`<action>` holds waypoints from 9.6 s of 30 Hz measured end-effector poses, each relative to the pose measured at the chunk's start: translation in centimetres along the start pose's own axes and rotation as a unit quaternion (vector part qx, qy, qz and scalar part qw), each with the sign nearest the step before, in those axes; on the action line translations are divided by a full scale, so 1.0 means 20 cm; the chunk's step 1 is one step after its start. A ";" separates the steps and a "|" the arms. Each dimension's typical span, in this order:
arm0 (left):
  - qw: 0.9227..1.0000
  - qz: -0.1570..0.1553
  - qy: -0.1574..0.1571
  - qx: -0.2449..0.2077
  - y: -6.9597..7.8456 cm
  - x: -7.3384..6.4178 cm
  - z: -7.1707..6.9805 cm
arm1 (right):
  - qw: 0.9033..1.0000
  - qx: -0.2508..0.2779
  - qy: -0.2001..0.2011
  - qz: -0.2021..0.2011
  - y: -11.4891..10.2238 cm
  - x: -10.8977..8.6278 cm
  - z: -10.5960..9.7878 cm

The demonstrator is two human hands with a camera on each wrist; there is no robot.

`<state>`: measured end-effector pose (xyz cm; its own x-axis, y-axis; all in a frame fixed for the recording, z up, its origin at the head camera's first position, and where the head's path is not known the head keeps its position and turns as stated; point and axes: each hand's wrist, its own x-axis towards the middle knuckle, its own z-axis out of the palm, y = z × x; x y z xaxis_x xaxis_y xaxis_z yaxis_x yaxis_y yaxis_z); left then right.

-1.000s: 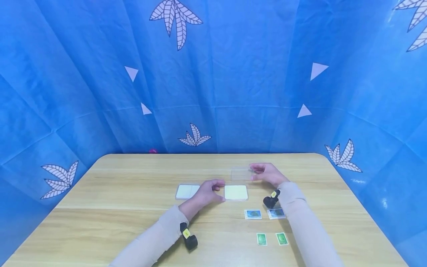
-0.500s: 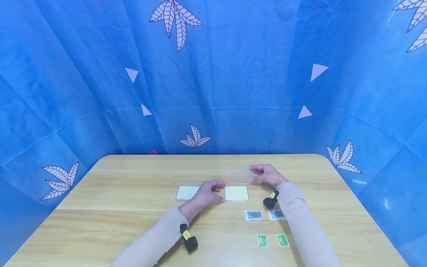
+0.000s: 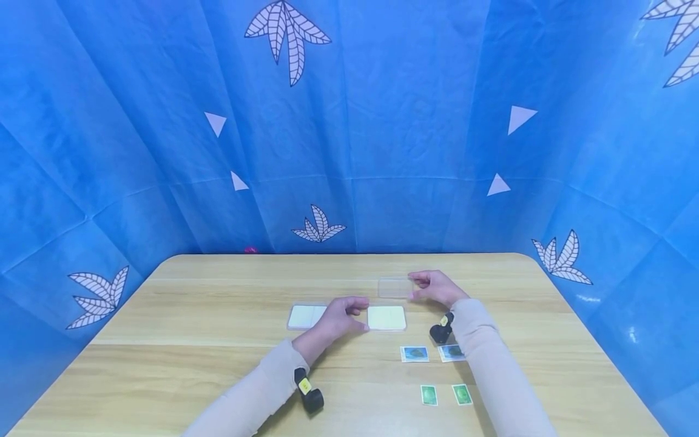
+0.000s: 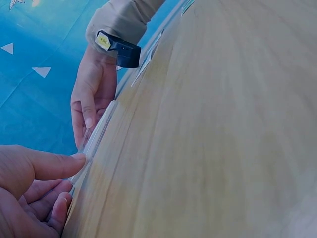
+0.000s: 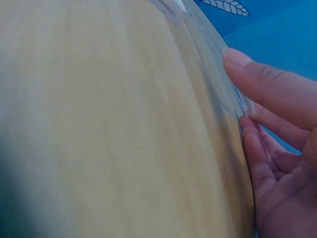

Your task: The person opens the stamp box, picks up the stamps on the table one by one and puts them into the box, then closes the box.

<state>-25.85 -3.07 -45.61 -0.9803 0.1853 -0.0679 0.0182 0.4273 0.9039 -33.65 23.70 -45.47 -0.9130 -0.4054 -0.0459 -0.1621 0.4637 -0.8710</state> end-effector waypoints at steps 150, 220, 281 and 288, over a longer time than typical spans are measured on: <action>0.998 -0.015 0.027 -0.047 -0.34 -0.14 -0.69 | 1.000 0.004 -0.009 -0.027 -0.48 0.08 0.85; 0.999 -0.021 0.019 -0.027 -0.37 -0.14 -0.68 | 0.998 -0.025 -0.017 -0.053 -0.48 0.09 0.85; 0.999 0.001 0.014 -0.032 -0.36 -0.15 -0.69 | 0.999 0.042 0.018 0.008 -0.47 0.35 0.75; 0.999 0.000 0.014 -0.037 -0.34 -0.15 -0.69 | 0.998 0.046 0.032 0.015 -0.47 0.37 0.73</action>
<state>-25.75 -18.70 -45.82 -0.9855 0.1601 -0.0563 0.0054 0.3610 0.9325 -33.33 4.85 -44.89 -0.9396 -0.3394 -0.0438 -0.1015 0.3988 -0.9114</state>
